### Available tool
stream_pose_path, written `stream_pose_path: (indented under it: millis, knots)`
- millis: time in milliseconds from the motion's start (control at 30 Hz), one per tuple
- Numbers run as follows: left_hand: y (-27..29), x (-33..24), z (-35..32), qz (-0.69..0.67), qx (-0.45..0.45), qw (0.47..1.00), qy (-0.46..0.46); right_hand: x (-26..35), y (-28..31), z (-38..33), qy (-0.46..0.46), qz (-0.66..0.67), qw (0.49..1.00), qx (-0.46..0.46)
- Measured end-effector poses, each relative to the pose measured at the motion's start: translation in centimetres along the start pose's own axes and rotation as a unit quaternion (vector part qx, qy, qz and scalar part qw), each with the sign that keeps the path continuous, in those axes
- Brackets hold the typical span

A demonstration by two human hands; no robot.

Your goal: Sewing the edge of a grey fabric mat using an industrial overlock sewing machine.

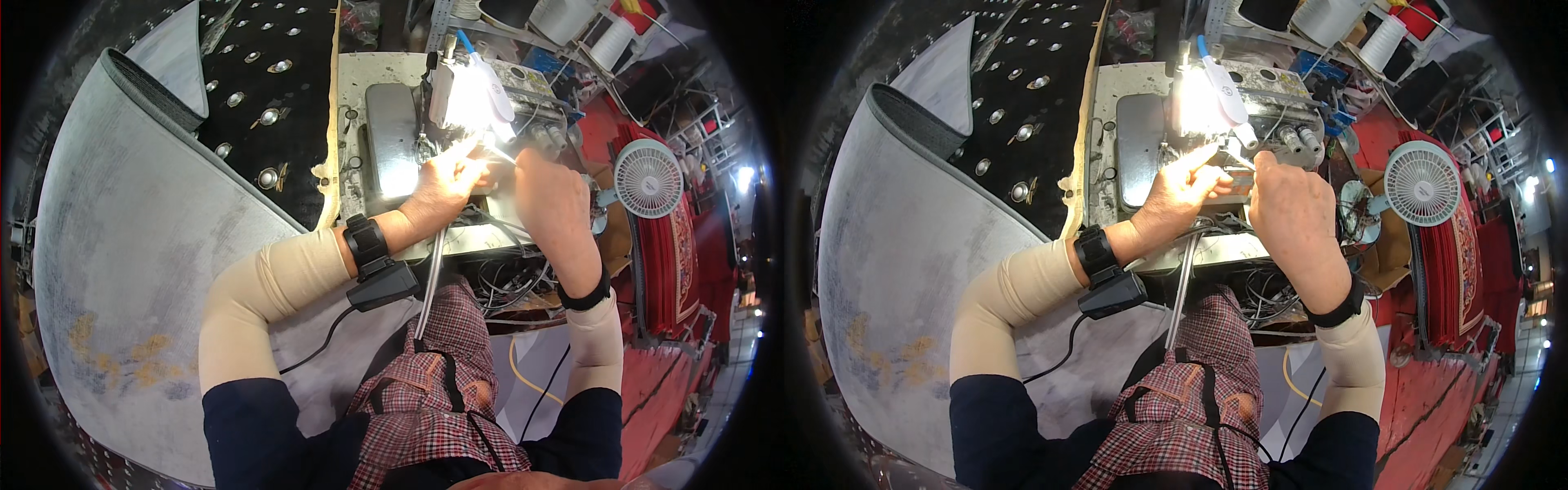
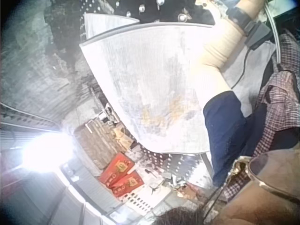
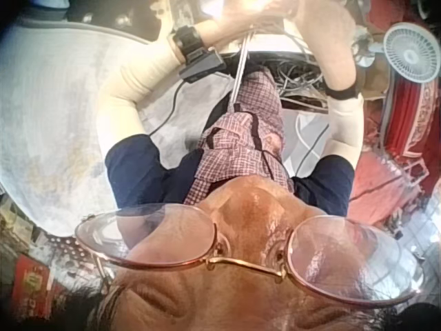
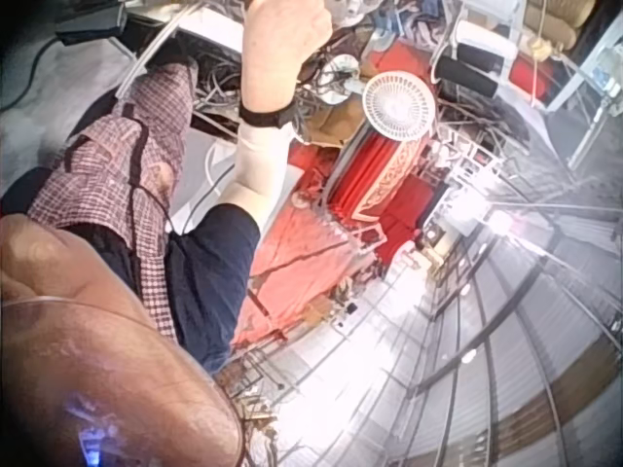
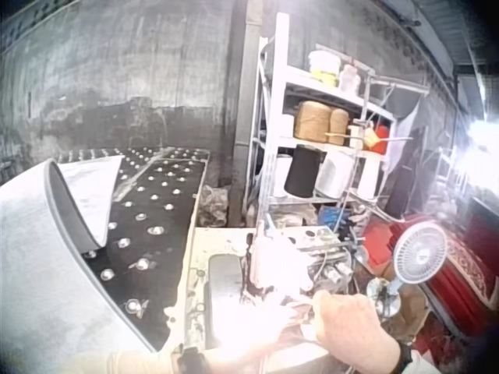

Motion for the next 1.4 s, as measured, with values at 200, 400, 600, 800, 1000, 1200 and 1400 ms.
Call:
stream_pose_path:
  millis: [200, 400, 600, 800, 1000, 1200, 1400]
  knots:
    - [0.9, 1.1, 0.1, -0.166, -0.019, 0.986, 0.004, -0.1, 0.2, -1.1, 0.028, 0.043, 0.998, -0.039]
    - [1.3, 0.9, 0.2, -0.220, -0.050, 0.973, 0.048, 0.0, 0.0, -1.3, 0.054, 0.047, 0.997, -0.040]
    - [1.3, 0.5, 0.1, -0.209, -0.067, 0.973, 0.071, 0.0, 0.1, -1.5, 0.052, 0.046, 0.997, -0.032]
    - [1.3, 0.3, 0.1, -0.189, -0.068, 0.977, 0.069, 0.0, -0.1, -1.5, 0.068, 0.056, 0.995, -0.053]
    - [1.4, 0.4, 0.1, -0.191, -0.068, 0.977, 0.071, 0.0, -0.4, -1.3, 0.075, 0.048, 0.994, -0.061]
    - [1.5, 0.4, 0.1, -0.196, -0.056, 0.977, 0.069, -0.1, -0.7, -1.1, 0.077, 0.024, 0.995, -0.063]
    - [1.7, 2.0, 0.4, -0.227, -0.020, 0.973, 0.019, -0.4, -0.7, -0.3, 0.040, 0.012, 0.996, -0.083]
Point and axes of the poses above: each hand's wrist, its own z-axis towards the middle knuckle, its own y-axis out of the back of the hand, x = y × z, the point moved 2 cm from there along z, towards the middle knuckle, and after that the axes turned 10 degrees about x, right-handed, at the moved point
